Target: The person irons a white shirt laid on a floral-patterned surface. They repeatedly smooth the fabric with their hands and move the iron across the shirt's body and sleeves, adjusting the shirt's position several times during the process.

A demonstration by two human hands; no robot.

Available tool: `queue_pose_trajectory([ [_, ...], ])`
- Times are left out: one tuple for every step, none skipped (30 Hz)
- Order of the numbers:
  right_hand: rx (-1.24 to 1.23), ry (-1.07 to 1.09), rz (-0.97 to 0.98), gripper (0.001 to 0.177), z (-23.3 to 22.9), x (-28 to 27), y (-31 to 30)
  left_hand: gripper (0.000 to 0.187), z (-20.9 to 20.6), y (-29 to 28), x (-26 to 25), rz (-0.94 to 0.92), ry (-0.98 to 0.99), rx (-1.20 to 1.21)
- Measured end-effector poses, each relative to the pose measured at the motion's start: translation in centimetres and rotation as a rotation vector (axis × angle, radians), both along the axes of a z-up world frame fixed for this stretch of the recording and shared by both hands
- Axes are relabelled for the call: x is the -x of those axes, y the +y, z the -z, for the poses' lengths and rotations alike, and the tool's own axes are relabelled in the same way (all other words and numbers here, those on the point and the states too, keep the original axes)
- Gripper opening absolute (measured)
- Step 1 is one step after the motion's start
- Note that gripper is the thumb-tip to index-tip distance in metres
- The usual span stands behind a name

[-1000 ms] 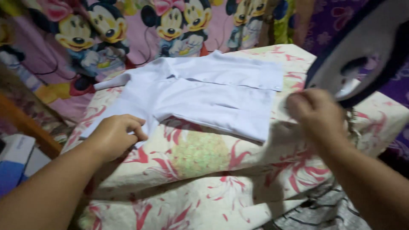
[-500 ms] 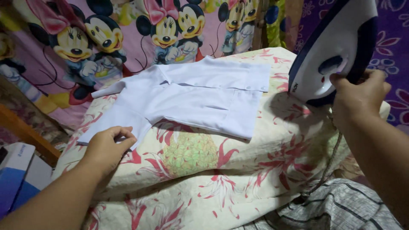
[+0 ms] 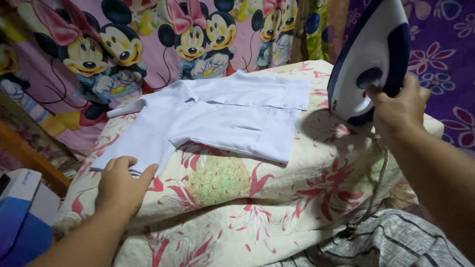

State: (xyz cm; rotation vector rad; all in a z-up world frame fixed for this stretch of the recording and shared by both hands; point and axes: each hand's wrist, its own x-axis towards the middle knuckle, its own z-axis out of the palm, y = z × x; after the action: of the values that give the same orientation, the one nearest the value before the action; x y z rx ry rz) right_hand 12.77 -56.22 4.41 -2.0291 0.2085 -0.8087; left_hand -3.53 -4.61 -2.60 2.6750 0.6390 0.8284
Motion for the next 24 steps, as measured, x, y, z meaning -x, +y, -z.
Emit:
queue_pose_trajectory([
  [-0.011, 0.006, -0.027, 0.055, -0.5, 0.4, 0.3, 0.064, 0.2, 0.3, 0.1, 0.008, 0.006, 0.010],
  [-0.022, 0.011, -0.052, 0.052, -1.0, 0.8, 0.5, 0.068, 0.3, 0.5, 0.0, 0.017, 0.009, 0.021],
  [-0.021, 0.006, -0.053, 0.052, -1.4, 1.0, 0.6, 0.068, 0.5, 0.7, -0.1, 0.017, 0.005, 0.022],
  [-0.021, 0.031, -0.069, 0.050, -1.8, 1.2, 0.7, 0.070, 0.6, 1.0, -0.1, 0.022, 0.000, 0.025],
  [-0.022, 0.056, -0.085, 0.048, -2.2, 1.3, 0.9, 0.072, 0.8, 1.2, -0.2, 0.028, -0.004, 0.028],
  [-0.022, 0.052, -0.087, 0.048, -2.1, 0.8, 0.8, 0.072, 0.7, 1.2, -0.2, 0.026, -0.008, 0.028],
  [-0.056, -0.023, -0.154, 0.047, -1.9, 0.2, 0.6, 0.074, 0.6, 1.2, -0.2, 0.007, 0.009, 0.031],
  [-0.090, -0.097, -0.220, 0.048, -1.8, -0.3, 0.5, 0.076, 0.5, 1.1, -0.2, -0.013, 0.028, 0.035],
  [-0.090, -0.099, -0.222, 0.048, -2.9, 0.6, 1.2, 0.076, 0.7, 1.4, -0.1, -0.015, 0.026, 0.034],
  [-0.089, -0.024, -0.188, 0.045, -3.9, 1.5, 1.9, 0.084, 0.9, 1.6, 0.0, -0.038, 0.047, -0.009],
  [-0.087, 0.050, -0.154, 0.043, -5.0, 2.4, 2.7, 0.092, 1.1, 1.9, 0.1, -0.061, 0.069, -0.052],
  [-0.089, 0.051, -0.157, 0.043, -6.0, 3.1, 3.1, 0.092, 0.3, 1.4, 0.6, -0.064, 0.070, -0.053],
  [-0.153, 0.026, -0.237, 0.042, -7.1, 3.8, 3.6, 0.100, -0.4, 0.9, 1.1, -0.118, 0.136, -0.018],
  [-0.216, -0.001, -0.315, 0.042, -8.2, 4.4, 3.9, 0.108, -1.1, 0.3, 1.4, -0.171, 0.200, 0.019],
  [-0.216, -0.001, -0.315, 0.042, -9.4, 4.8, 4.1, 0.108, -1.0, 0.7, 1.3, -0.171, 0.200, 0.019],
  [-0.116, -0.033, -0.382, 0.039, -10.7, 5.2, 4.3, 0.112, -0.8, 0.9, 1.2, -0.185, 0.229, 0.024],
  [-0.014, -0.065, -0.447, 0.037, -12.0, 5.6, 4.5, 0.116, -0.6, 1.2, 1.1, -0.198, 0.259, 0.028],
  [-0.009, -0.065, -0.451, 0.037, -13.1, 6.2, 6.0, 0.116, -0.6, 1.1, 1.1, -0.201, 0.258, 0.034],
  [0.035, -0.048, -0.542, 0.036, -14.1, 6.8, 7.5, 0.118, -0.6, 1.1, 1.1, -0.191, 0.257, 0.036],
  [0.079, -0.031, -0.637, 0.035, -15.1, 7.4, 9.2, 0.120, -0.6, 1.2, 1.3, -0.185, 0.256, 0.038],
  [0.084, -0.030, -0.645, 0.035, -15.1, 7.4, 10.9, 0.120, -0.7, 1.1, 1.3, -0.193, 0.255, 0.044],
  [0.155, 0.001, -0.742, 0.037, -15.1, 7.3, 12.7, 0.117, -0.8, 1.0, 1.4, -0.194, 0.272, 0.039],
  [0.227, 0.034, -0.837, 0.039, -15.1, 7.2, 14.5, 0.115, -0.9, 1.0, 1.4, -0.195, 0.290, 0.034],
  [0.233, 0.034, -0.851, 0.039, -14.8, 8.0, 16.9, 0.115, -0.4, 1.4, 0.8, -0.208, 0.290, 0.041],
])
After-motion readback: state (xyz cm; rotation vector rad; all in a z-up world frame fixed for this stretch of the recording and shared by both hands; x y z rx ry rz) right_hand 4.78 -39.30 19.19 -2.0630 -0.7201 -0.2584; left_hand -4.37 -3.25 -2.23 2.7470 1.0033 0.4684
